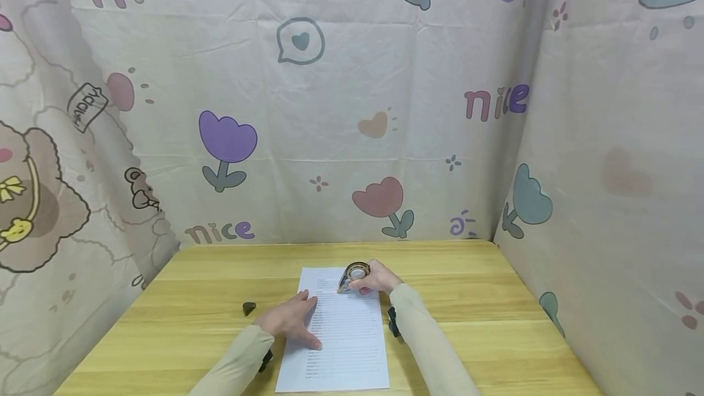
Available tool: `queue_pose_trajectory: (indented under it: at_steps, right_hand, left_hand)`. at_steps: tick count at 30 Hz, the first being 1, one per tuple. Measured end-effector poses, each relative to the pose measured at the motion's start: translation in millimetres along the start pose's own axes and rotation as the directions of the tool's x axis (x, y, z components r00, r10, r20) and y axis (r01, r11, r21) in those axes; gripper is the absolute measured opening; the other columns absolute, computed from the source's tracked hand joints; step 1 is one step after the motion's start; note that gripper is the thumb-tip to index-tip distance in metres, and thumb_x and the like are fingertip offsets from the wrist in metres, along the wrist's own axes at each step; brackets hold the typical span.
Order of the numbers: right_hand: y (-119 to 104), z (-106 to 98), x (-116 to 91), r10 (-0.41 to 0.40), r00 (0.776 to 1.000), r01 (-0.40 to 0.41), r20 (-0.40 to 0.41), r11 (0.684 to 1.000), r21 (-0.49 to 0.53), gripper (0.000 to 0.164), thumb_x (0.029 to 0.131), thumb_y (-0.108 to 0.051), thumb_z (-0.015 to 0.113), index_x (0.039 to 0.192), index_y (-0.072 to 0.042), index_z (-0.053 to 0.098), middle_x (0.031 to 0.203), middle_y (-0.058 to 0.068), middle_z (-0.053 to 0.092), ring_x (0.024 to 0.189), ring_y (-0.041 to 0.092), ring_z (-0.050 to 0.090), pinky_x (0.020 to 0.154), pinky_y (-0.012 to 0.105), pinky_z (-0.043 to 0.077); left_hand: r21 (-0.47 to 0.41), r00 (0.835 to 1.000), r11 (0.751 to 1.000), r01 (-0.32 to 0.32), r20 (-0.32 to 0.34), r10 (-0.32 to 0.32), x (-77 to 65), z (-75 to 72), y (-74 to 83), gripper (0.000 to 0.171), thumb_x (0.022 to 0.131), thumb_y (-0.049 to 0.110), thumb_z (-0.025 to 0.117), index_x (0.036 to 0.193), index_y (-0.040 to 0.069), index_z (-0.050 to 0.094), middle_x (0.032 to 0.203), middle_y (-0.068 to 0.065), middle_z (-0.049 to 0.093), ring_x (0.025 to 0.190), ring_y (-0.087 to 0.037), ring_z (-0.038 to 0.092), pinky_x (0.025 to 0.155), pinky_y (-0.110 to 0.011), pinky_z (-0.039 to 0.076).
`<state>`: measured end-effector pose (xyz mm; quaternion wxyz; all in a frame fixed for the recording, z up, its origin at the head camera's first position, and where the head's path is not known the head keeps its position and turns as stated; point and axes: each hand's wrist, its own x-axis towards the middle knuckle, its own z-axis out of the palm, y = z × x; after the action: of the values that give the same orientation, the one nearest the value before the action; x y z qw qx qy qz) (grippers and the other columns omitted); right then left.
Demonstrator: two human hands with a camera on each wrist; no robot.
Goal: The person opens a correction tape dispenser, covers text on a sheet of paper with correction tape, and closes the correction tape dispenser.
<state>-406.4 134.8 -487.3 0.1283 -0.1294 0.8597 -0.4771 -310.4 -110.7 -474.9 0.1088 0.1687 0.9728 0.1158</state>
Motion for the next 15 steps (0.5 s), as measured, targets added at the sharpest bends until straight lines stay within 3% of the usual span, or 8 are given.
queue_pose_trajectory:
  at_steps: [15]
  right_hand:
    - [3.6, -1.6, 0.2, -0.001, 1.000, 0.001, 0.001, 1.000, 0.016, 0.023, 0.077, -0.015, 0.084, 0.092, -0.003, 0.072, 0.077, 0.004, 0.071, 0.061, 0.010, 0.061, 0.060, 0.023, 0.054]
  left_hand:
    - [-0.002, 1.000, 1.000, -0.004, 0.001, 0.004, 1.7, 2.6, -1.8, 0.112, 0.059, 0.059, 0.086, 0.145, 0.001, 0.044, 0.153, -0.028, 0.034, 0.141, -0.042, 0.037, 0.114, -0.058, 0.035]
